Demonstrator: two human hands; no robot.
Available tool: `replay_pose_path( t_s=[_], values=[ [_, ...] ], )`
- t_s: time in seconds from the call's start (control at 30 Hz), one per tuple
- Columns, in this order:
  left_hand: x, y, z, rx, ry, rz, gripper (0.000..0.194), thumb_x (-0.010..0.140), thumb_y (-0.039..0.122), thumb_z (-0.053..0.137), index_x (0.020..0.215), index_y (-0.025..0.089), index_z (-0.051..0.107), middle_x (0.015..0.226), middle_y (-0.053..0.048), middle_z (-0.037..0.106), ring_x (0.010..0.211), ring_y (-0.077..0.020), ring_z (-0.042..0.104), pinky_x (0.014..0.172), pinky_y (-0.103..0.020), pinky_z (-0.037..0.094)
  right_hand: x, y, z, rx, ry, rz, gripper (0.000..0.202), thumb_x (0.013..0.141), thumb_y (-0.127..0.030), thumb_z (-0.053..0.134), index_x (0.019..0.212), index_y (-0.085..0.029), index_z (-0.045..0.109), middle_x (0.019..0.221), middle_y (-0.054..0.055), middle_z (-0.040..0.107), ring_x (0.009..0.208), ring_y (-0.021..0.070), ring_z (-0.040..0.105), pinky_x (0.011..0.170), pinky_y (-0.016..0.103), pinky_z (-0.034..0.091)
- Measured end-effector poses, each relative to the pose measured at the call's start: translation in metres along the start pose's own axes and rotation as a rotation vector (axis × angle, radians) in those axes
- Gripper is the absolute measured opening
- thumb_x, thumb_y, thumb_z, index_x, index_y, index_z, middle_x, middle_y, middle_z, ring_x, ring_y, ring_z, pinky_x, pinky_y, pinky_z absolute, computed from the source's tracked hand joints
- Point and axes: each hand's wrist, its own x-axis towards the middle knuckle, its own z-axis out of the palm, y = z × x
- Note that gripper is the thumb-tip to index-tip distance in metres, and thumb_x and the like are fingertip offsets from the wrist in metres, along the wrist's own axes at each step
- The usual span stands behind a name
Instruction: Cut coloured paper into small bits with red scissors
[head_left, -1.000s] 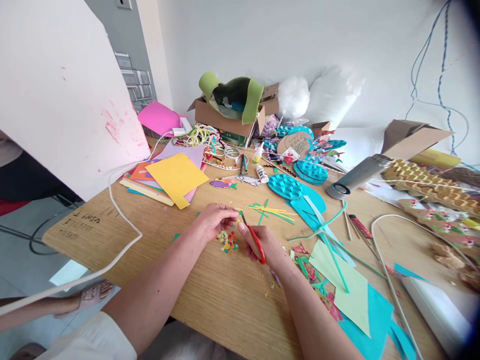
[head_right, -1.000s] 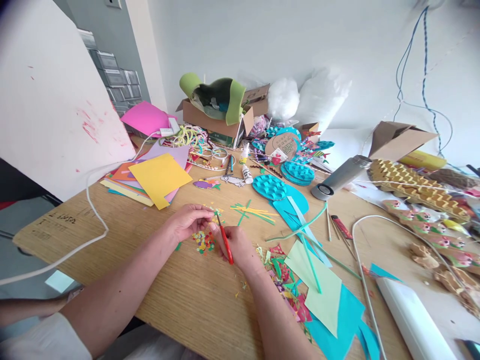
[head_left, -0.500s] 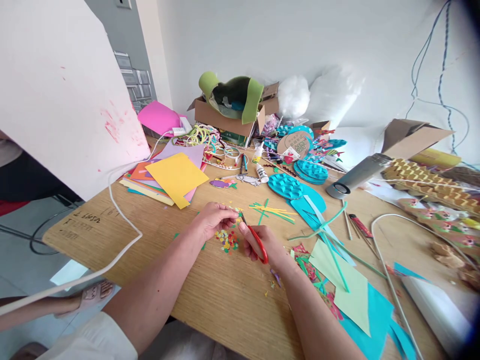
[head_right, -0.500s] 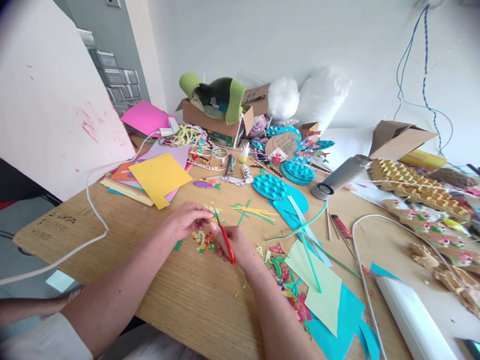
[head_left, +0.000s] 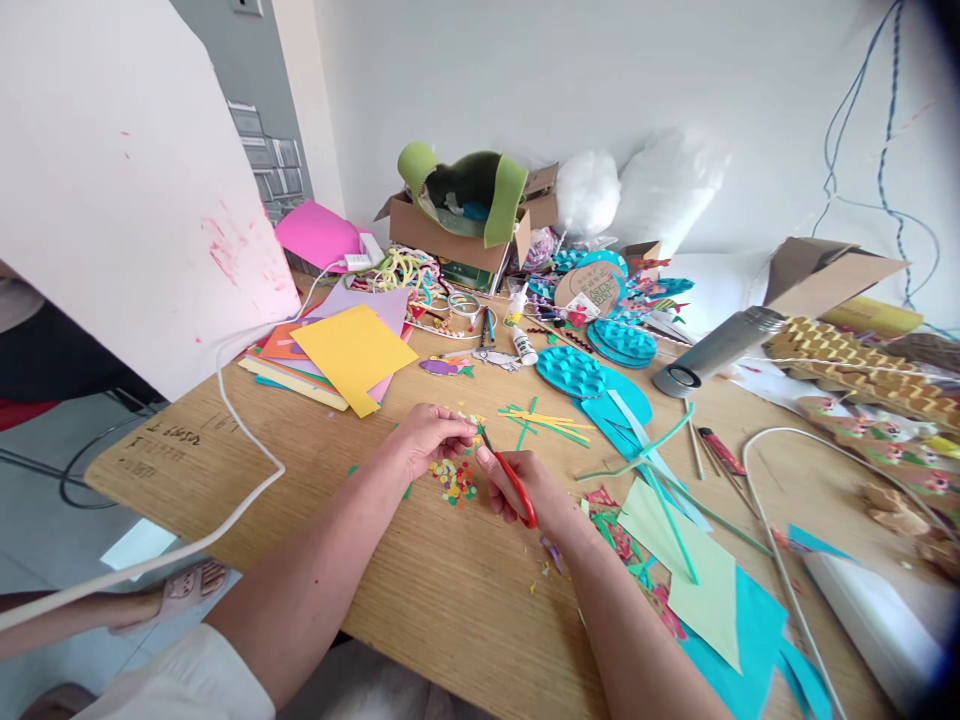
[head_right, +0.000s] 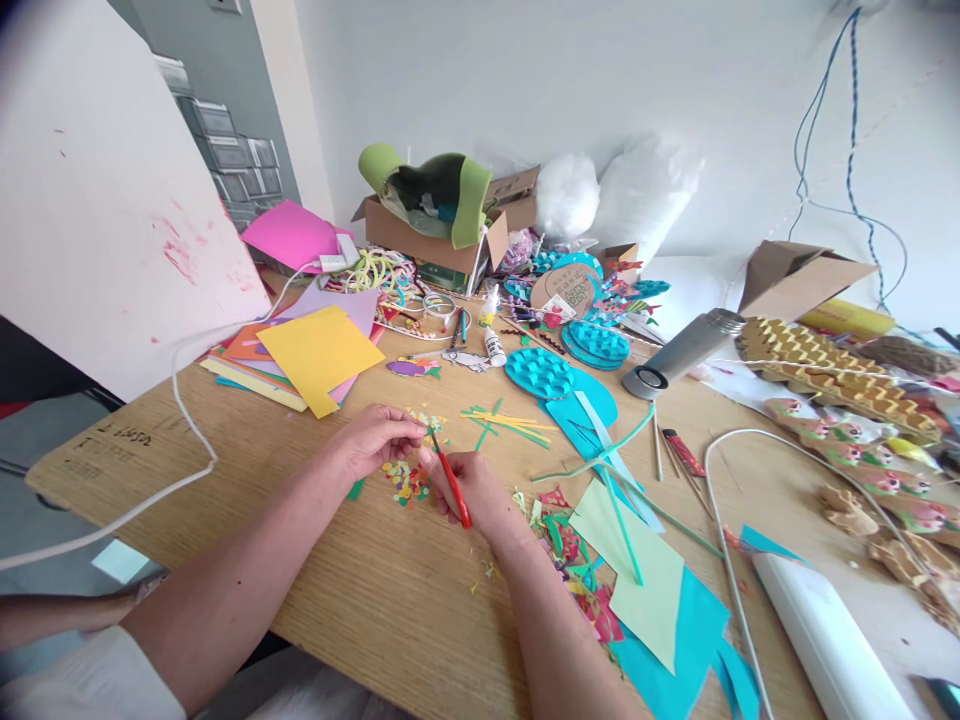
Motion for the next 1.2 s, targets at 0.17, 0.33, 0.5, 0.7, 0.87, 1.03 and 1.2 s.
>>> replay_pose_path(
  t_s=[0.17, 0.33, 0.5, 0.7, 0.87, 1.03, 1.2],
  values=[
    [0.0002, -0.0011, -0.0010, 0.004, -0.004, 0.002, 0.009, 0.053, 0.015, 0.073, 0.056, 0.010, 0.066, 0.049, 0.000, 0.057, 0.044, -0.0063, 0.049, 0.049, -0.020, 0.037, 0.0000, 0.0032, 0.0003, -0.010, 0.008, 0.004, 0.051, 0.081, -0.057, 0.051, 0.052, -0.016, 0.047, 0.043, -0.001, 0.051, 0.035, 0.0090, 0.046, 0.036, 0.018, 0.033],
    [0.0001, -0.0015, -0.0016, 0.007, -0.006, 0.007, 0.011, 0.053, 0.016, 0.074, 0.056, 0.010, 0.065, 0.048, 0.000, 0.057, 0.045, -0.0062, 0.049, 0.049, -0.020, 0.037, 0.0009, 0.0053, -0.0009, -0.036, 0.020, 0.007, 0.050, 0.082, -0.056, 0.051, 0.051, -0.017, 0.047, 0.041, -0.001, 0.051, 0.034, 0.0093, 0.045, 0.035, 0.018, 0.031],
    [0.0008, -0.0011, -0.0016, 0.006, -0.015, 0.009, 0.011, 0.052, 0.017, 0.074, 0.055, 0.010, 0.065, 0.049, 0.000, 0.057, 0.045, -0.0060, 0.049, 0.049, -0.020, 0.037, 0.0013, 0.0056, -0.0010, -0.062, 0.029, 0.017, 0.051, 0.082, -0.056, 0.051, 0.050, -0.017, 0.046, 0.040, -0.001, 0.051, 0.034, 0.0101, 0.046, 0.035, 0.019, 0.031],
    [0.0012, -0.0010, -0.0021, 0.009, -0.018, 0.006, 0.013, 0.052, 0.017, 0.074, 0.059, 0.010, 0.066, 0.050, 0.000, 0.057, 0.045, -0.0057, 0.049, 0.050, -0.020, 0.037, 0.0020, 0.0053, -0.0005, -0.067, 0.040, 0.012, 0.052, 0.082, -0.059, 0.049, 0.050, -0.017, 0.046, 0.039, -0.001, 0.050, 0.033, 0.0101, 0.045, 0.035, 0.019, 0.032],
    [0.0012, -0.0018, -0.0050, 0.034, -0.014, 0.007, 0.018, 0.052, 0.020, 0.076, 0.065, 0.012, 0.068, 0.056, -0.001, 0.061, 0.047, -0.0064, 0.051, 0.050, -0.020, 0.037, 0.0022, 0.0062, -0.0008, -0.072, 0.072, 0.032, 0.054, 0.081, -0.061, 0.049, 0.050, -0.018, 0.045, 0.039, -0.001, 0.050, 0.033, 0.0100, 0.045, 0.034, 0.019, 0.030],
    [0.0002, -0.0012, -0.0068, 0.088, 0.005, 0.019, 0.019, 0.054, 0.023, 0.076, 0.068, 0.013, 0.068, 0.060, -0.002, 0.064, 0.047, -0.0073, 0.051, 0.049, -0.021, 0.036, 0.0033, 0.0090, -0.0015, -0.083, 0.073, 0.029, 0.055, 0.080, -0.063, 0.048, 0.049, -0.018, 0.044, 0.038, 0.000, 0.050, 0.032, 0.0092, 0.043, 0.035, 0.019, 0.030],
    [0.0004, 0.0000, -0.0051, 0.092, 0.044, 0.034, 0.020, 0.052, 0.022, 0.078, 0.067, 0.012, 0.069, 0.054, 0.001, 0.058, 0.045, -0.0056, 0.047, 0.047, -0.021, 0.035, 0.0029, 0.0066, -0.0015, -0.104, 0.094, 0.053, 0.055, 0.080, -0.064, 0.048, 0.050, -0.019, 0.043, 0.038, 0.000, 0.049, 0.032, 0.0094, 0.043, 0.035, 0.019, 0.030]
  ],
)
